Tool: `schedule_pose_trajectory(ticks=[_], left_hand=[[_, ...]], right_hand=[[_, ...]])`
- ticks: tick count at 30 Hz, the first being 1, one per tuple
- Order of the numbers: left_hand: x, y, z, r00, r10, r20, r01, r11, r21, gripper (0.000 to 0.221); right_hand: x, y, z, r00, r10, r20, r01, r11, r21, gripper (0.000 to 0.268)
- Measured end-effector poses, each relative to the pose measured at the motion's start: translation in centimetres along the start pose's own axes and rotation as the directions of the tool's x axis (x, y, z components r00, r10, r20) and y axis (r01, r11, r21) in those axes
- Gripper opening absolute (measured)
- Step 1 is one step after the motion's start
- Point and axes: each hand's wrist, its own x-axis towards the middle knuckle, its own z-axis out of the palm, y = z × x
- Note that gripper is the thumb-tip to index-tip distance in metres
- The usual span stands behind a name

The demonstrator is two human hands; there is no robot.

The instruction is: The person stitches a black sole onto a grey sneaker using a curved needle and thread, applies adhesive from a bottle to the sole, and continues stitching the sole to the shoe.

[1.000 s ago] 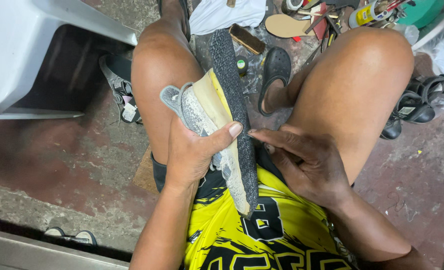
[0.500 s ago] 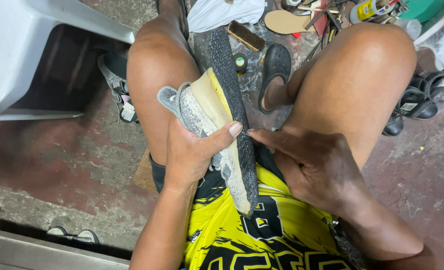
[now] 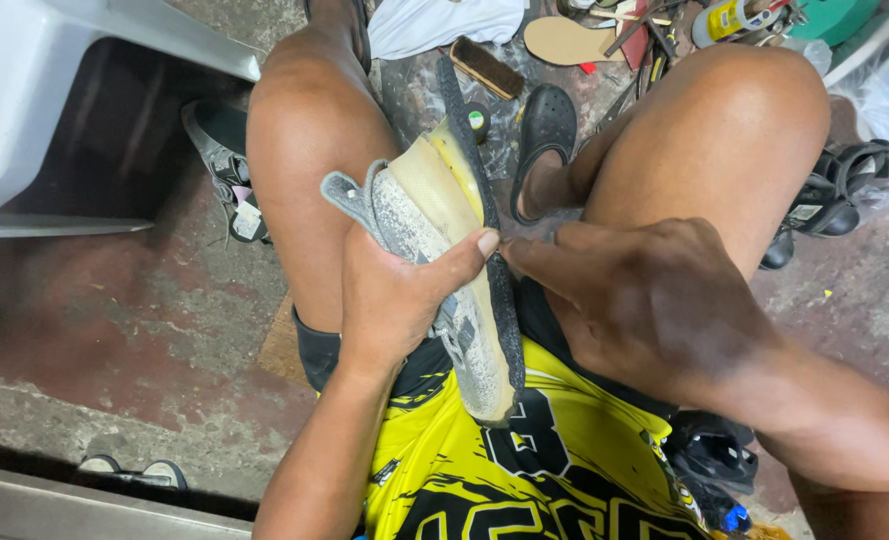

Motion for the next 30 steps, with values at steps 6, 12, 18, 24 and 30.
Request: schedule_pose_trajectory(ticks=[6, 12, 18, 24, 30], left_hand=[[-0.3, 0.7, -0.3, 0.999, -0.001, 0.048, 0.001, 1.0, -0.016, 0.027], [-1.8, 0.4, -1.4, 0.972, -0.095, 0.217, 0.127, 0.982, -0.139, 0.03], [-0.5, -1.6, -4.5, 0.862, 0.03, 0.507, 0.178, 0.917, -0.357, 0.045], [1.2, -1.8, -2.9, 0.89, -0.062, 0.452, 0.036, 0.997, 0.066, 0.025], [1.5, -1.5, -1.2, 0.911, -0.096, 0.4, 0.019, 0.981, 0.192, 0.021]], right_hand=[[0.4, 2.3, 0.0, 0.997, -0.07, 0.017, 0.066, 0.982, 0.18, 0.036], [-1.4, 5.1, 0.0, 0.994, 0.017, 0.104, -0.057, 0.917, 0.394, 0.044], [-2.3, 6.0, 0.6, 0.999, -0.029, 0.042, 0.007, 0.897, 0.442, 0.037], [-3.1, 6.5, -0.1, 0.997, -0.006, 0.079, -0.027, 0.911, 0.411, 0.042], [-4.0, 7.5, 1.0, 0.995, 0.058, 0.083, -0.087, 0.909, 0.407, 0.045]])
